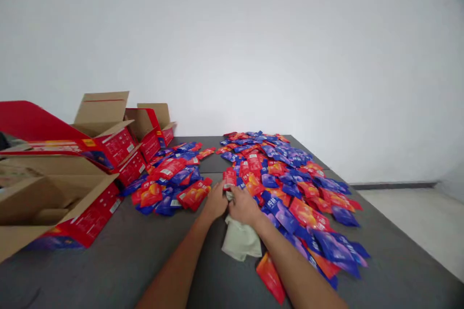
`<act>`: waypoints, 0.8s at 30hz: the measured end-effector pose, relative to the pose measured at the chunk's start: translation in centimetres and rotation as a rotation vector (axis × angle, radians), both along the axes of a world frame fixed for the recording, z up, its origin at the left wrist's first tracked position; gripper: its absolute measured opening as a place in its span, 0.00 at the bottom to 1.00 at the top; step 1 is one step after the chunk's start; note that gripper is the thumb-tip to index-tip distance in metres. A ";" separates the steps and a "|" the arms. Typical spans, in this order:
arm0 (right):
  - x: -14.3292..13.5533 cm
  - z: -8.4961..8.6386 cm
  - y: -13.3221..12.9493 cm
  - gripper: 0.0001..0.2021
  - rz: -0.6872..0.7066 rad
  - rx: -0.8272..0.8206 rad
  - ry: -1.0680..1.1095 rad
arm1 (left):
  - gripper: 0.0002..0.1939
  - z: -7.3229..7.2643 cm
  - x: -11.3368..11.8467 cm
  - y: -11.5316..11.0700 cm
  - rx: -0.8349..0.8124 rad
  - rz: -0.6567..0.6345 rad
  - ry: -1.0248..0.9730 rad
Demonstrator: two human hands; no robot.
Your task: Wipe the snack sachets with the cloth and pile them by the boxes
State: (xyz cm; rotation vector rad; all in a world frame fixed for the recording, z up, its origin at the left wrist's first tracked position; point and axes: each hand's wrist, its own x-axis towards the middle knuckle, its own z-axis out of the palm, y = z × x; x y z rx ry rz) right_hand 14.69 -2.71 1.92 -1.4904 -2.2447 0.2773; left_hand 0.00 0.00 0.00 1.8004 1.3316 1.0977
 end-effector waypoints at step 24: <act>-0.1 1.4 -1.0 0.23 0.124 0.328 0.475 | 0.29 2.2 -1.5 -1.2 -0.405 -0.274 -0.966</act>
